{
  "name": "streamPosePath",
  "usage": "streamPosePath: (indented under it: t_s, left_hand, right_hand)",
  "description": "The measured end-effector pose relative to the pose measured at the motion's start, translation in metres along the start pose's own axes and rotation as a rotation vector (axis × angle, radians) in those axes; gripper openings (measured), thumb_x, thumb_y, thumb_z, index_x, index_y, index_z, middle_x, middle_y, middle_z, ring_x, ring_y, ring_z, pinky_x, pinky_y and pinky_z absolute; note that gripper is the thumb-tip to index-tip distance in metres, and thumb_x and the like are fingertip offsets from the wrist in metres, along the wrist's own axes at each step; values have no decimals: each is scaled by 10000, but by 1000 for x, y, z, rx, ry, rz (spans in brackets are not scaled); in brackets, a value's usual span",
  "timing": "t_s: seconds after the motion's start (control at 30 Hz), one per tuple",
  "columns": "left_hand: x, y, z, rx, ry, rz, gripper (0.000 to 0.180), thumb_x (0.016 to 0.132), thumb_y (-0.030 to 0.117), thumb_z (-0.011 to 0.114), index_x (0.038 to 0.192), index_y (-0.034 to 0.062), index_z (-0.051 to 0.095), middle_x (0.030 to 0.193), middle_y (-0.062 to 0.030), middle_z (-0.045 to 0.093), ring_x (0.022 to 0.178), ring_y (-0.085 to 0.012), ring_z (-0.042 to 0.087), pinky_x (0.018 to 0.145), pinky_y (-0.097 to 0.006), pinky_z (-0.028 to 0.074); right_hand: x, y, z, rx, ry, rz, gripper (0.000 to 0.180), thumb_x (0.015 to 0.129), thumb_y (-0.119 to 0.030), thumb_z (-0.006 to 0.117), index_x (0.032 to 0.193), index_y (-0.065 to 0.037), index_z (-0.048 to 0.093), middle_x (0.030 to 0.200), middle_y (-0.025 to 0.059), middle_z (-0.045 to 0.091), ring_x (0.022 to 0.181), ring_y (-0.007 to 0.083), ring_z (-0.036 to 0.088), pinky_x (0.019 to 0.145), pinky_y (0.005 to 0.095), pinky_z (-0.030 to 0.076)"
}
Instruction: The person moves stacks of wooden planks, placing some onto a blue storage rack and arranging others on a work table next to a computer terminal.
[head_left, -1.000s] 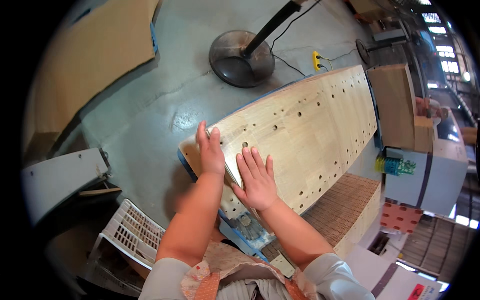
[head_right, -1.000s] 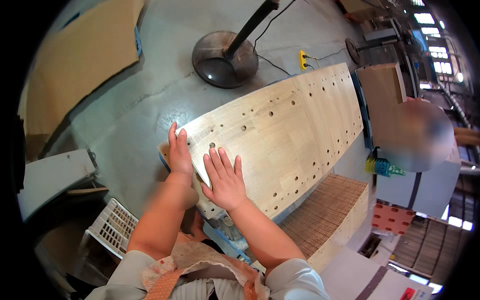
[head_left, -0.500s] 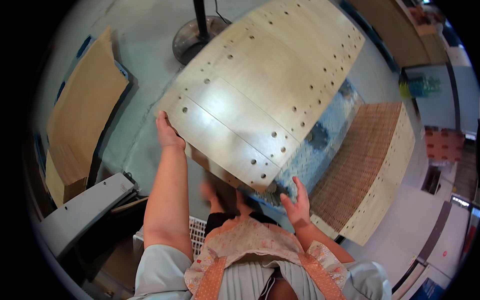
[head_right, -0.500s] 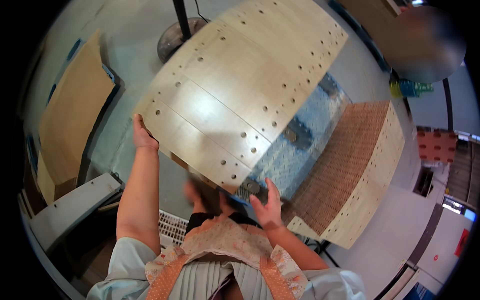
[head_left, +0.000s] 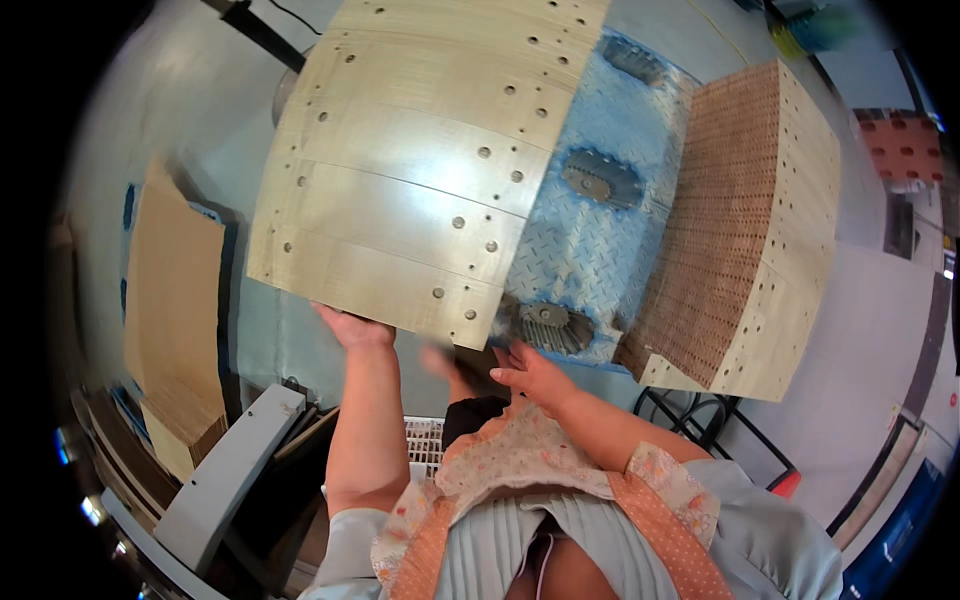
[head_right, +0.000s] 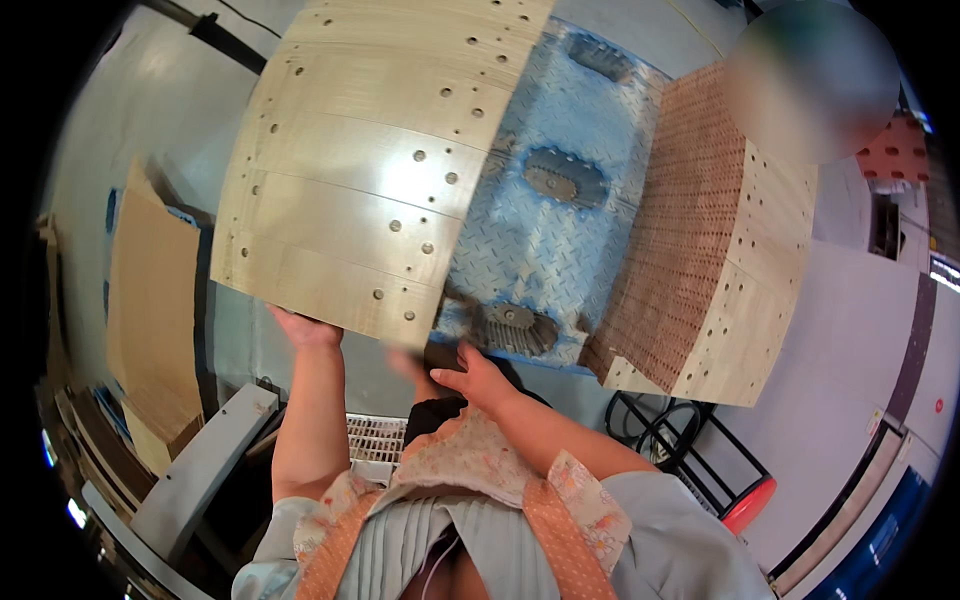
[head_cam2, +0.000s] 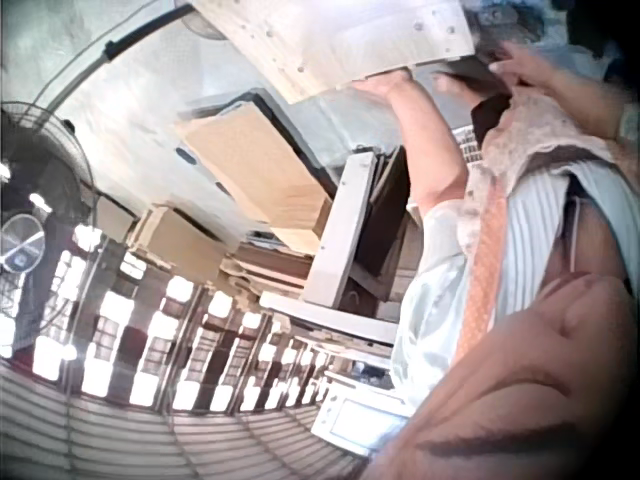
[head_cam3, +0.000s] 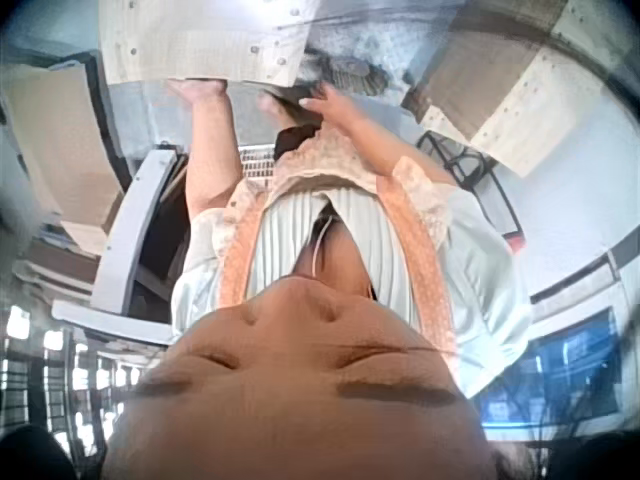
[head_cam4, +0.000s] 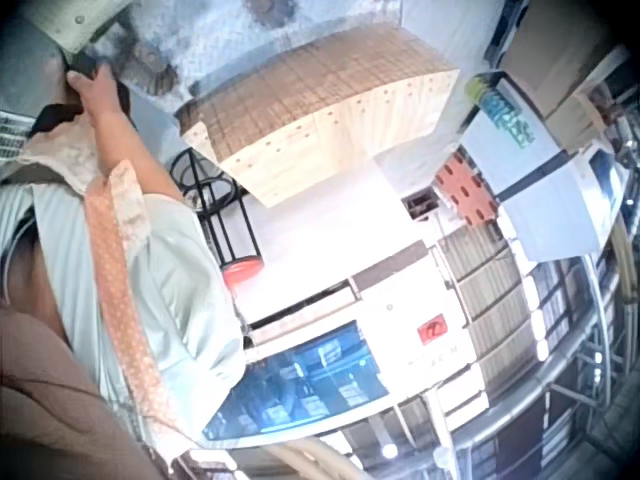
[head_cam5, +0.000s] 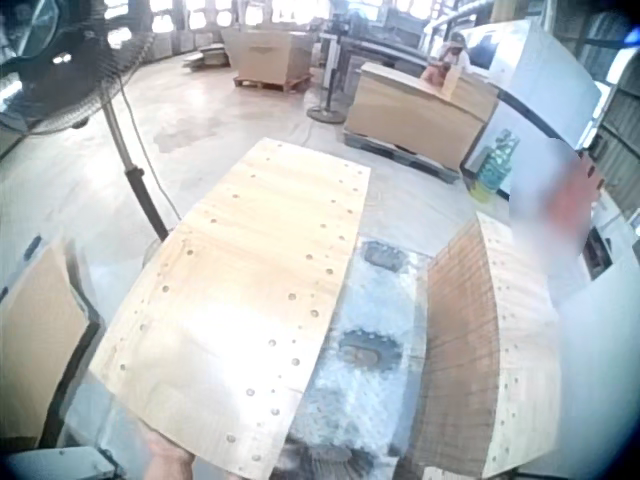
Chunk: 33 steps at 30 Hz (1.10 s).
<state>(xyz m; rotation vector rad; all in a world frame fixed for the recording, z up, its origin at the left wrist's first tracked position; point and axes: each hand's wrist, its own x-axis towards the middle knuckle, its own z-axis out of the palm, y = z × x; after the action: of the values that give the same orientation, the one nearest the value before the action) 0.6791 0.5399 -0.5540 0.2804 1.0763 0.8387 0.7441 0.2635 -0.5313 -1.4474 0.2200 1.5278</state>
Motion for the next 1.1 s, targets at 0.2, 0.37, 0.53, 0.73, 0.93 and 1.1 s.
streamPosePath:
  t_s: [0.2,0.37,0.53,0.73,0.93,1.1]
  left_hand:
    - [-36,-11,1,-180,167,-244,798,868,672,156,1381,89,337,1415,-112,360,1283,-335,353,1064,-473,298]
    - [-18,-41,11,150,-128,-195,706,887,601,218,1384,115,339,1426,-95,350,1281,-339,362,1032,-514,327]
    - [-41,-34,-13,119,99,-316,748,882,634,236,1387,90,329,1416,-109,362,1284,-326,362,1067,-514,257]
    - [-89,-7,-112,706,184,-533,604,867,580,428,1196,77,481,1206,-119,562,1206,-255,456,994,-460,311]
    - [-169,35,-147,1783,-380,-514,690,833,575,511,1291,60,478,1257,-169,535,1170,-305,500,972,-377,385]
    - [-249,107,-24,2146,-721,-244,629,828,503,560,1281,74,478,1223,-190,542,1124,-352,515,950,-419,407]
  right_hand:
    - [-20,42,-20,29,-9,-134,941,759,-294,720,1413,50,137,1433,273,237,1345,365,235,1081,392,240]
    - [-14,65,-32,-177,58,-122,977,715,-387,739,1371,106,210,1379,302,318,1280,383,350,1029,391,330]
    - [-41,49,-25,-290,67,12,977,720,-416,725,1389,75,208,1377,286,347,1252,325,414,996,343,368]
    - [-51,39,-38,-487,-273,35,852,704,-477,693,1287,72,403,1254,255,492,1181,349,472,991,350,370]
    - [-54,116,-89,-1357,-702,-263,670,819,-529,552,1268,-35,482,1286,187,488,1202,367,433,1041,432,298]
    - [-1,92,-86,-1305,-1045,-199,575,885,-457,502,1258,-20,503,1228,184,535,1146,346,490,1006,372,351]
